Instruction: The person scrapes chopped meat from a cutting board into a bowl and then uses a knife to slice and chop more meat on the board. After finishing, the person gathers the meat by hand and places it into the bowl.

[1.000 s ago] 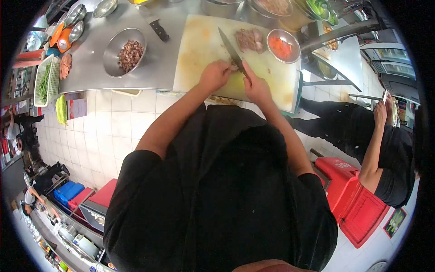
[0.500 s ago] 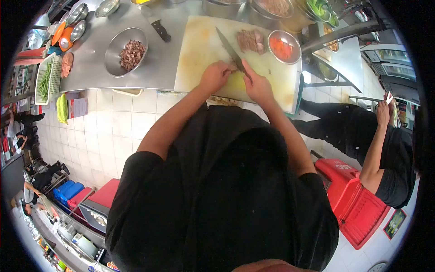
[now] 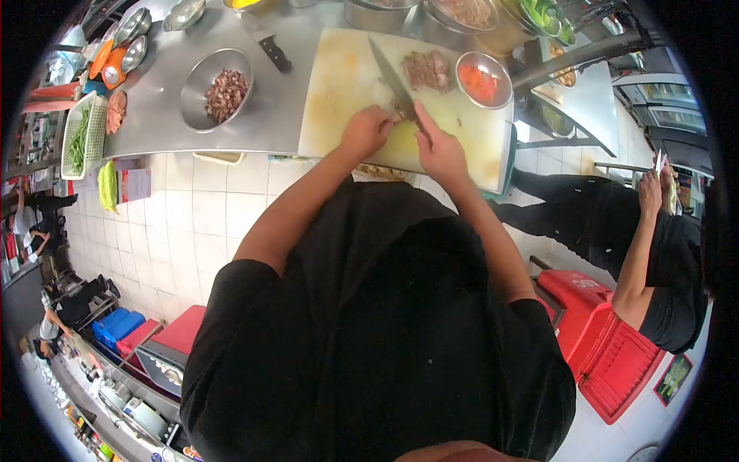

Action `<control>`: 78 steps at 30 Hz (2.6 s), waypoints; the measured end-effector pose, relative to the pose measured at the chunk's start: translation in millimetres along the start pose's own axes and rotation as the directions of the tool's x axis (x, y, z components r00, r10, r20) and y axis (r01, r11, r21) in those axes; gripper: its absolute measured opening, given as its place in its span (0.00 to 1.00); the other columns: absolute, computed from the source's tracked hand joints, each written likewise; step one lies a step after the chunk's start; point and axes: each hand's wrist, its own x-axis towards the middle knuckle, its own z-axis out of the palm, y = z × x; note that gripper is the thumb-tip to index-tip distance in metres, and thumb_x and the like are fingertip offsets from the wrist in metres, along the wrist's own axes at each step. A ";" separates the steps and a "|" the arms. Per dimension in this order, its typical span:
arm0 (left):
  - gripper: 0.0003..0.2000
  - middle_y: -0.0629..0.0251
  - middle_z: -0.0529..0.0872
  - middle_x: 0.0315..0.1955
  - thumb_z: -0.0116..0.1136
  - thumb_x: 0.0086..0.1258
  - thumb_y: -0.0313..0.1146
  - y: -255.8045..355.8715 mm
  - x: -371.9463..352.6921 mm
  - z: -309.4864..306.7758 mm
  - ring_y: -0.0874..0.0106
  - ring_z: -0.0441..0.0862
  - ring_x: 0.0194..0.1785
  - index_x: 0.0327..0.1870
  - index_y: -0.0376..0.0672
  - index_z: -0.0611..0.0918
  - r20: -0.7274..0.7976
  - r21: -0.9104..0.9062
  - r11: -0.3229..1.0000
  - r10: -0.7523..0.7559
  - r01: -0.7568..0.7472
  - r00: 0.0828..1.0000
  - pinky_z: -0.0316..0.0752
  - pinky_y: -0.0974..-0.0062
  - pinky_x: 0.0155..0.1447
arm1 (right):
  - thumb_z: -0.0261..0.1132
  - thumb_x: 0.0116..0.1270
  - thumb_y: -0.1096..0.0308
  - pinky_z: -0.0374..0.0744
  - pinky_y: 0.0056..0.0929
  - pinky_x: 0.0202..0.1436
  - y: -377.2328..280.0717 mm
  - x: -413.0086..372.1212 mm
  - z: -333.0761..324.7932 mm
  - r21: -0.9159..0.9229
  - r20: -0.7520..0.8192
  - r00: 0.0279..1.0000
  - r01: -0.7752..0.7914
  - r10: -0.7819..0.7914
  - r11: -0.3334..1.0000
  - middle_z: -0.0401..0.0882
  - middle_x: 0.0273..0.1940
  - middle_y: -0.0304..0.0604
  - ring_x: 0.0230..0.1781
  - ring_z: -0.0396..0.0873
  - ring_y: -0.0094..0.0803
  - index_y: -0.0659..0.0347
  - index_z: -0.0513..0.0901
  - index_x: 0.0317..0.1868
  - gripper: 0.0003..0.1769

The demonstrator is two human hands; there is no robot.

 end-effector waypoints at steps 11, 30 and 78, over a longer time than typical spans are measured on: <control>0.07 0.53 0.88 0.38 0.67 0.68 0.33 -10.8 -2.9 -1.9 0.51 0.86 0.43 0.43 0.42 0.89 0.015 0.060 0.997 0.043 -0.044 0.999 0.81 0.55 0.50 | 0.60 0.77 0.62 0.83 0.56 0.43 5.4 2.9 14.7 -0.026 0.057 0.998 -0.039 0.041 0.999 0.87 0.37 0.61 0.36 0.86 0.61 0.36 0.68 0.83 0.35; 0.05 0.51 0.88 0.38 0.66 0.68 0.30 -4.9 -20.8 -18.0 0.48 0.85 0.46 0.39 0.40 0.90 -0.017 0.091 0.996 0.022 -0.021 1.000 0.80 0.52 0.53 | 0.60 0.77 0.63 0.82 0.59 0.45 -0.6 -12.7 29.8 -0.039 0.087 0.993 -0.074 0.077 0.997 0.86 0.36 0.62 0.38 0.87 0.62 0.34 0.66 0.84 0.36; 0.07 0.52 0.87 0.41 0.70 0.67 0.28 -16.7 -48.5 -41.3 0.49 0.86 0.46 0.44 0.40 0.87 -0.064 -0.054 0.998 0.014 -0.017 0.998 0.82 0.58 0.52 | 0.65 0.76 0.67 0.83 0.52 0.40 -26.8 8.1 6.5 0.073 -0.111 0.992 -0.043 0.051 0.996 0.87 0.36 0.60 0.35 0.87 0.60 0.36 0.70 0.82 0.36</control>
